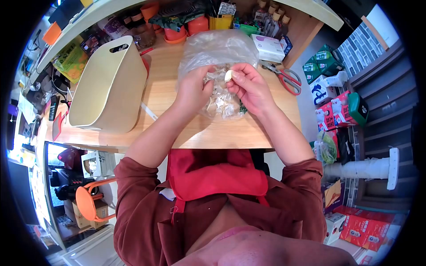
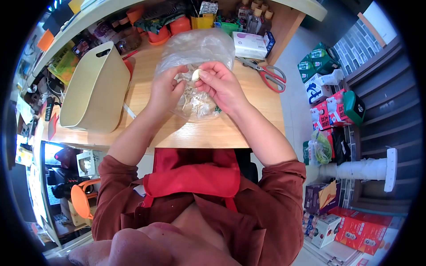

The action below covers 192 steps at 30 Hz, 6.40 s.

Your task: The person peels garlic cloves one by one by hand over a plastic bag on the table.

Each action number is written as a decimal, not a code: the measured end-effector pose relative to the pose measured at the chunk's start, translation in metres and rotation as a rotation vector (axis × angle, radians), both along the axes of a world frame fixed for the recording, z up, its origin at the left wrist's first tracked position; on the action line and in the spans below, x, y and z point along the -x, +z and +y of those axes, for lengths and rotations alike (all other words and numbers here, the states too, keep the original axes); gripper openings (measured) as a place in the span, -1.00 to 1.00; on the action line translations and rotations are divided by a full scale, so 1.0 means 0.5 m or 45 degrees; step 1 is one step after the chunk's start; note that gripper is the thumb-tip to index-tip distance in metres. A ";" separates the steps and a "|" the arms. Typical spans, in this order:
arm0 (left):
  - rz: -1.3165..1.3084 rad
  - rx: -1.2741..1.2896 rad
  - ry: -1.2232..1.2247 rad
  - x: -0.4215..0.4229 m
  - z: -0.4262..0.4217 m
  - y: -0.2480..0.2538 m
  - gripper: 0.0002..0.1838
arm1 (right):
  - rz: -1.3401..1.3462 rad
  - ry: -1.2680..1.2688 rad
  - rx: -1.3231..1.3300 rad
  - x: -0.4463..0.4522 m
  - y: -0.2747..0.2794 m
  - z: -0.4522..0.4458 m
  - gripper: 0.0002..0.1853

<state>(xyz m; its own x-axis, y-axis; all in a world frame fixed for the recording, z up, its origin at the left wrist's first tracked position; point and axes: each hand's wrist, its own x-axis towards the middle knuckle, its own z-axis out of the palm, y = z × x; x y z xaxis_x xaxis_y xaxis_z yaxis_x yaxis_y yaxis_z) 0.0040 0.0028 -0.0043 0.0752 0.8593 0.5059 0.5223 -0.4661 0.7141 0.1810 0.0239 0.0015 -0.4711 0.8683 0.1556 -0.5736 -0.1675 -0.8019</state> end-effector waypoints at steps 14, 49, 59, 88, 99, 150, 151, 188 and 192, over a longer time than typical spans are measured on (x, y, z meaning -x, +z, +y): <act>-0.093 0.058 -0.252 -0.001 -0.009 0.006 -0.70 | -0.487 -0.192 -0.202 0.013 0.000 -0.013 -0.87; 0.231 -0.146 -0.486 0.009 -0.005 -0.009 -0.81 | -0.403 0.122 -0.095 -0.005 -0.017 0.009 -0.85; 0.090 -0.034 -0.492 0.009 -0.013 0.004 -0.82 | -0.303 0.163 -0.131 -0.005 -0.017 0.009 -0.86; 0.062 -0.148 -0.107 -0.012 -0.017 -0.001 -0.84 | -0.462 -0.051 -0.005 0.009 -0.016 0.004 -0.86; -0.022 -0.121 -0.088 -0.004 -0.008 -0.006 -0.88 | -0.341 -0.008 -0.005 0.005 -0.012 0.003 -0.86; -0.056 -0.102 -0.246 0.001 -0.006 0.015 -0.78 | -0.998 -0.114 -0.518 0.010 0.004 -0.006 -0.71; -0.185 -0.030 -0.248 -0.004 -0.005 0.008 -0.81 | -0.939 -0.152 -0.487 0.013 0.004 -0.008 -0.71; -0.731 0.779 -0.438 0.015 0.000 0.013 -0.89 | -1.126 -0.716 -1.403 0.013 -0.014 -0.004 -0.66; -0.725 0.706 -0.444 0.012 0.002 0.001 -0.91 | -1.126 -0.743 -1.451 0.012 -0.024 0.002 -0.65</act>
